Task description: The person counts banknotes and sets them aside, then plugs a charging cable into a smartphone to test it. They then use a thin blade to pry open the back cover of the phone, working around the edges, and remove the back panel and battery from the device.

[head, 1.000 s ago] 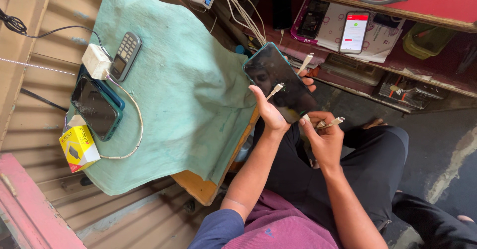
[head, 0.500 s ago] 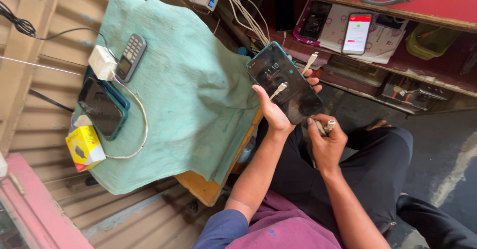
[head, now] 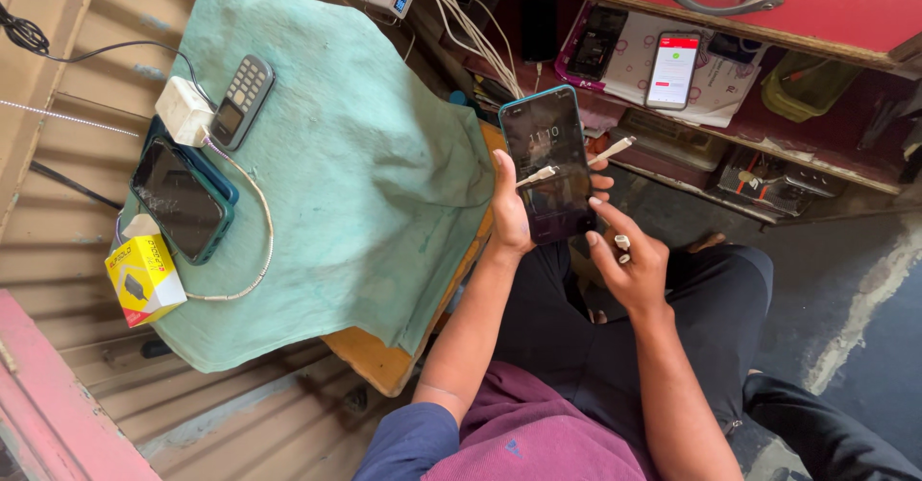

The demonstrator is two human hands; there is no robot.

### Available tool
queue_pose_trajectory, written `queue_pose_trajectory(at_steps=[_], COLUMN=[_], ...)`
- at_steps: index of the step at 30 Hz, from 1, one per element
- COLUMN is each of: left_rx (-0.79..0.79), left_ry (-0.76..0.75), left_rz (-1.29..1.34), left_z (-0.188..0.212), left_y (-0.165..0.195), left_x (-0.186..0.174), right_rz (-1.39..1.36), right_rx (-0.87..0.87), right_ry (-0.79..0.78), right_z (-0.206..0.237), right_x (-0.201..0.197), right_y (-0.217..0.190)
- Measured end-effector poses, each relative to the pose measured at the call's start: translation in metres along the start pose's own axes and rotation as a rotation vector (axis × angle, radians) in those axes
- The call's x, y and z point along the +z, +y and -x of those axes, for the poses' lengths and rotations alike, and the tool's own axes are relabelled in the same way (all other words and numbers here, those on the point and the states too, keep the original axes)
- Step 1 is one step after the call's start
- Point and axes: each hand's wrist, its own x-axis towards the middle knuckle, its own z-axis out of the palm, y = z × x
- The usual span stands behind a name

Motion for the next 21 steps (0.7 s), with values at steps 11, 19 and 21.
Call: queue_pose_trajectory(at_steps=[11,19,21], left_rx=[-0.035,-0.116,-0.109], left_ry=[-0.063,0.106,0.016], left_rz=[0.219,0.138,0.112], left_z=[0.006,-0.027,-0.042], left_y=[0.01,-0.031,-0.042], left_x=[0.044,0.071,0.079], right_rz=[-0.079,-0.55,-0.686], right_rx=[0.394,0.49,0.592], right_ry=[0.115,0.001,-0.092], right_z=[-0.008,-0.004,-0.022], right_x=[-0.017,-0.08,-0.083], right_y=[0.022,-0.017,-0.009])
